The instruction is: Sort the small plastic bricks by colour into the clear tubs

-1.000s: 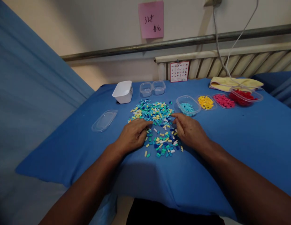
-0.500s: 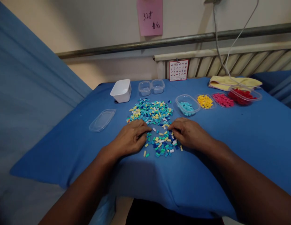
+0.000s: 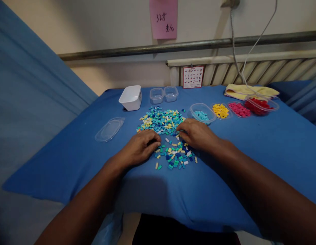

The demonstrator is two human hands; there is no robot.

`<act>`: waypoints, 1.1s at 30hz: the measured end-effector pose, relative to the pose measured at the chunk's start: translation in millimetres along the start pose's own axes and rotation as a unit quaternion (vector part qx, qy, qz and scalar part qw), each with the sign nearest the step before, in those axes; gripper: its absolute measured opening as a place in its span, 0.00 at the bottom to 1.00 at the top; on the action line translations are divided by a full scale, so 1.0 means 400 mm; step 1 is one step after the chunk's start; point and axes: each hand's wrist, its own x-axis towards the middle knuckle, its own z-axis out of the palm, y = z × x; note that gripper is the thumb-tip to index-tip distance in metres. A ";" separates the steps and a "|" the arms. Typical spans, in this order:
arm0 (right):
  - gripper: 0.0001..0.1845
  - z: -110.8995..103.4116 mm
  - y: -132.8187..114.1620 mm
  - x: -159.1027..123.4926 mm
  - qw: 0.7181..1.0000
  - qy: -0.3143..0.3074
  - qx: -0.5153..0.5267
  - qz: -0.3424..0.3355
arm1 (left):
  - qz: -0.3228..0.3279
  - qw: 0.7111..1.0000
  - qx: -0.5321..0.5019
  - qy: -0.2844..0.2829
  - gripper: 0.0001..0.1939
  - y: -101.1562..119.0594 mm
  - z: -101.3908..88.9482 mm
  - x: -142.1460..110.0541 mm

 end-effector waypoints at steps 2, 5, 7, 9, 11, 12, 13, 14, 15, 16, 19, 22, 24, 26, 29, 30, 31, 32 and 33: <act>0.16 -0.001 0.007 0.024 0.998 -0.049 -0.040 -0.029 | -0.018 0.999 -0.023 0.018 0.06 -0.004 0.004 0.000; 0.18 -0.004 0.013 0.033 0.994 -0.082 -0.063 -0.032 | -0.031 0.998 -0.045 0.032 0.06 -0.004 0.011 -0.001; 0.16 -0.007 0.014 0.027 0.994 -0.087 -0.068 -0.020 | -0.037 0.997 -0.047 0.044 0.06 -0.003 0.017 -0.001; 0.14 -0.010 0.010 0.022 0.993 -0.091 -0.073 -0.004 | -0.042 0.996 -0.043 0.064 0.08 -0.002 0.024 0.000; 0.13 -0.009 0.004 0.023 0.993 -0.093 -0.077 0.004 | -0.043 0.995 -0.037 0.085 0.10 -0.003 0.029 0.002; 0.13 -0.007 0.000 0.027 0.993 -0.091 -0.077 0.006 | -0.041 0.994 -0.033 0.091 0.11 -0.003 0.032 0.003; 0.13 -0.004 -0.004 0.031 0.993 -0.089 -0.075 0.005 | -0.040 0.994 -0.029 0.094 0.11 -0.004 0.034 0.005; 0.12 -0.001 -0.008 0.036 0.994 -0.086 -0.071 0.003 | -0.038 0.995 -0.026 0.094 0.12 -0.004 0.036 0.006; 0.11 0.002 -0.011 0.040 0.994 -0.085 -0.068 0.003 | -0.036 0.995 -0.023 0.093 0.12 -0.005 0.038 0.008; 0.10 0.004 -0.014 0.043 0.994 -0.086 -0.067 0.005 | -0.036 0.995 -0.020 0.093 0.12 -0.006 0.039 0.009; 0.09 0.002 -0.019 0.047 0.991 -0.104 -0.078 0.023 | -0.046 0.993 -0.019 0.106 0.13 -0.012 0.042 0.011; 0.08 -0.008 -0.017 0.041 0.991 -0.111 -0.063 0.049 | -0.058 0.990 -0.022 0.127 0.13 -0.023 0.042 0.012; 0.06 -0.014 -0.013 0.036 0.991 -0.109 -0.037 0.062 | -0.061 0.989 -0.020 0.133 0.13 -0.030 0.043 0.013; 0.06 -0.016 -0.010 0.032 0.992 -0.105 -0.021 0.065 | -0.058 0.989 -0.018 0.133 0.13 -0.035 0.046 0.014; 0.06 -0.016 -0.009 0.029 0.994 -0.098 -0.014 0.053 | -0.050 0.991 -0.016 0.126 0.13 -0.037 0.052 0.015; 0.06 -0.018 -0.010 0.028 0.994 -0.094 -0.011 0.048 | -0.048 0.991 -0.016 0.125 0.13 -0.037 0.053 0.015; 0.07 -0.021 -0.012 0.027 0.995 -0.088 -0.006 0.044 | -0.048 0.991 -0.016 0.125 0.13 -0.037 0.053 0.015; 0.07 -0.024 -0.013 0.026 0.996 -0.080 0.003 0.043 | -0.050 0.991 -0.015 0.125 0.13 -0.036 0.053 0.015; 0.07 -0.029 -0.013 0.025 0.996 -0.069 0.019 0.046 | -0.052 0.990 -0.016 0.127 0.13 -0.036 0.052 0.015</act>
